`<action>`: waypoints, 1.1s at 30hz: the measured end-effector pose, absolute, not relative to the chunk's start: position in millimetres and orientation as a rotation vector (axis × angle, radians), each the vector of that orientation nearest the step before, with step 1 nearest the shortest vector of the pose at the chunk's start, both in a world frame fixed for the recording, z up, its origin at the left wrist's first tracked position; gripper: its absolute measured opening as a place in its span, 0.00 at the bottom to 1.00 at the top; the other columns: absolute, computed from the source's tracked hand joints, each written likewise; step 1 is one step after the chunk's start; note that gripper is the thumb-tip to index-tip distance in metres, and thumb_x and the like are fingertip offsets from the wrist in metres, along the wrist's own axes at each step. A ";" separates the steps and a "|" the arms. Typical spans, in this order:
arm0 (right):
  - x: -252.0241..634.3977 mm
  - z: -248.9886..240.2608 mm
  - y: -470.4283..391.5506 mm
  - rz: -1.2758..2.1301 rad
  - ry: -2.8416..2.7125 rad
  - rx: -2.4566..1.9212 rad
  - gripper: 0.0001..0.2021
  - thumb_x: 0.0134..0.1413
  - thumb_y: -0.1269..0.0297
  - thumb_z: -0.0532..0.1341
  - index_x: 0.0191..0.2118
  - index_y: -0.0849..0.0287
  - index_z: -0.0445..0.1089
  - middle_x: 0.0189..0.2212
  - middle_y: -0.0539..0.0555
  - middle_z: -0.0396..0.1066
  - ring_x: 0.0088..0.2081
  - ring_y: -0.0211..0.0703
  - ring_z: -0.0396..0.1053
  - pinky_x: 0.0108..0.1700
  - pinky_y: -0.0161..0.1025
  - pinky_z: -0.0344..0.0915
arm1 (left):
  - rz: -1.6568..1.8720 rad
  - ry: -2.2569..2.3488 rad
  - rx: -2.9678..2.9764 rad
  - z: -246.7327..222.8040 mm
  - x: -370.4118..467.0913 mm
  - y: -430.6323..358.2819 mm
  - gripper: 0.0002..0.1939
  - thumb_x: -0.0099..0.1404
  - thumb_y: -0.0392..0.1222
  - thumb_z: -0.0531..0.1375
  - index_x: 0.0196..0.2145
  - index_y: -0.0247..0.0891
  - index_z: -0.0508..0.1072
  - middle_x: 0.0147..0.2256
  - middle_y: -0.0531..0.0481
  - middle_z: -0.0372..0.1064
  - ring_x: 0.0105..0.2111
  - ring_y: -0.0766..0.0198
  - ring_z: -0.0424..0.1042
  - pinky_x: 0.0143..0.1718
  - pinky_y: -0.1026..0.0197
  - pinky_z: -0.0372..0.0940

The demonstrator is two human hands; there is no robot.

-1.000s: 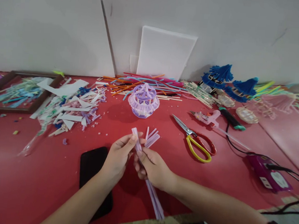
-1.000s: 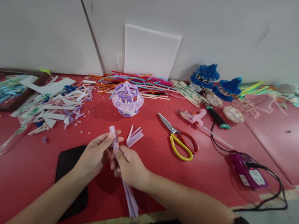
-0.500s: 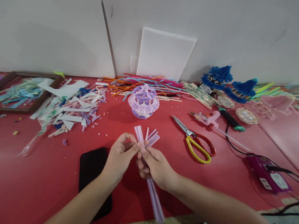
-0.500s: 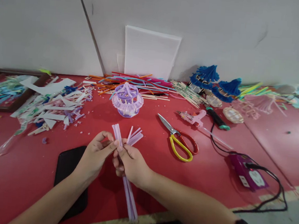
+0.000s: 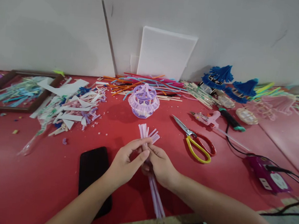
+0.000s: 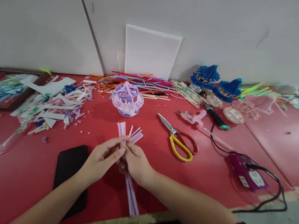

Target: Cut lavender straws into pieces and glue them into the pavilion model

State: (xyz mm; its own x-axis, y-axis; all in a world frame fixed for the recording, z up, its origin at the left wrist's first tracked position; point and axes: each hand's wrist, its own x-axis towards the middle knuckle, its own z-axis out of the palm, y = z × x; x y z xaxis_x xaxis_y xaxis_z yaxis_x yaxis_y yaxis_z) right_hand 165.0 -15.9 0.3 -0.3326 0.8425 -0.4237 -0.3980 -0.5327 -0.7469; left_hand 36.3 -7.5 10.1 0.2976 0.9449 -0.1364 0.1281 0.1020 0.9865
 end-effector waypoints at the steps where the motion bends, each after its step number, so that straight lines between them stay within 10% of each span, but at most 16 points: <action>1: 165.6 0.0 -16.0 1.949 -0.674 -1.053 0.21 0.47 0.44 0.64 0.27 0.58 0.61 0.14 0.41 0.55 0.15 0.28 0.52 0.16 0.28 0.49 | 0.841 1.107 1.342 9.6 36.4 -7.9 0.19 0.61 0.43 0.60 0.50 0.41 0.74 0.46 0.43 0.75 0.36 0.59 0.76 0.36 0.60 0.72; 8: 172.6 -4.1 -21.0 1.966 -0.755 -1.075 0.19 0.51 0.44 0.59 0.28 0.58 0.65 0.15 0.45 0.62 0.17 0.35 0.60 0.21 0.35 0.62 | 0.916 1.043 1.138 4.2 34.7 -8.5 0.27 0.58 0.45 0.65 0.55 0.42 0.68 0.54 0.40 0.69 0.37 0.57 0.77 0.31 0.59 0.74; 13: 215.5 14.8 -12.0 1.452 -1.629 -1.318 0.13 0.60 0.55 0.54 0.44 0.57 0.70 0.39 0.54 0.74 0.43 0.44 0.72 0.47 0.41 0.66 | 1.011 1.072 1.047 6.0 32.0 -2.7 0.25 0.57 0.43 0.66 0.53 0.40 0.69 0.53 0.43 0.71 0.44 0.59 0.76 0.47 0.59 0.70; 19: 307.4 29.5 6.3 0.349 -2.393 -2.210 0.10 0.59 0.69 0.51 0.39 0.65 0.69 0.39 0.64 0.73 0.43 0.52 0.71 0.45 0.43 0.63 | 0.951 1.063 0.976 6.2 31.6 -3.3 0.24 0.58 0.43 0.66 0.52 0.43 0.69 0.54 0.45 0.70 0.39 0.64 0.78 0.42 0.65 0.71; 33: 343.1 40.1 -2.5 0.510 -2.359 -2.237 0.05 0.48 0.64 0.57 0.32 0.58 0.63 0.31 0.61 0.72 0.31 0.49 0.70 0.30 0.41 0.57 | 0.693 0.979 1.083 9.1 32.3 -3.3 0.24 0.60 0.41 0.64 0.54 0.42 0.67 0.56 0.43 0.68 0.39 0.61 0.78 0.42 0.62 0.72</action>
